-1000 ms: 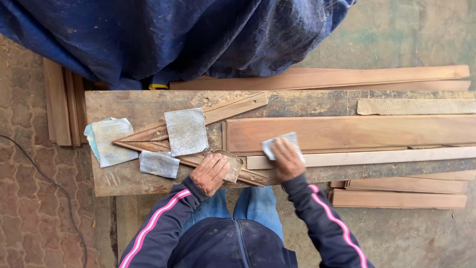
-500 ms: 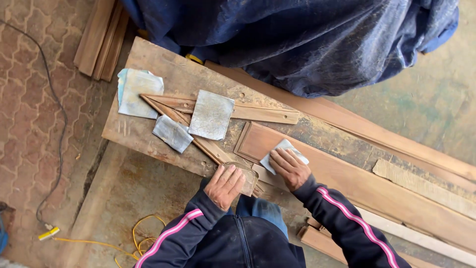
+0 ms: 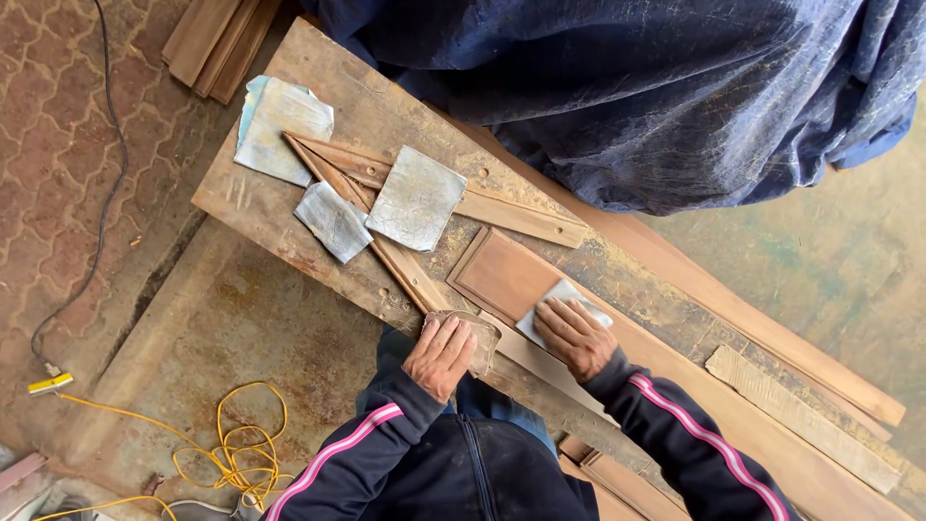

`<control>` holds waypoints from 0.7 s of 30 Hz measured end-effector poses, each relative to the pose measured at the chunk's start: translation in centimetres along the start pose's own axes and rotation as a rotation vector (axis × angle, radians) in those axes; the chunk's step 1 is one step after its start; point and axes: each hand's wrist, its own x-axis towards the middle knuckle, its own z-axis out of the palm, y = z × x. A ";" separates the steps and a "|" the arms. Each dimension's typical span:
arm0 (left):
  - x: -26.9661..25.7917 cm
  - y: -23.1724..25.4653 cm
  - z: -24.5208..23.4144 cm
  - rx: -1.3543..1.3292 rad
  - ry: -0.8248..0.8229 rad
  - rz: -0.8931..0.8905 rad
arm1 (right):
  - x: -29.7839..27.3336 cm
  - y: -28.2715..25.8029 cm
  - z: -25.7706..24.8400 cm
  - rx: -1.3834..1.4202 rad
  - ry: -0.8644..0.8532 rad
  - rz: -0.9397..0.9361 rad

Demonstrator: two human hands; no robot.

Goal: Sanding wooden planks with sandpaper on a workbench.

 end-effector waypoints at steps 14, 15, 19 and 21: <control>-0.2 0.4 0.6 0.024 0.051 -0.026 | 2.3 -1.6 1.7 0.082 0.060 0.012; -0.4 0.4 0.6 0.016 0.051 -0.026 | 2.0 -2.1 2.0 0.086 0.074 0.051; 0.2 0.6 0.2 -0.003 0.051 -0.030 | 10.5 -3.9 4.0 0.082 0.108 0.060; 0.7 0.6 -0.3 -0.028 0.028 -0.034 | 12.8 -4.3 4.3 0.115 0.094 0.064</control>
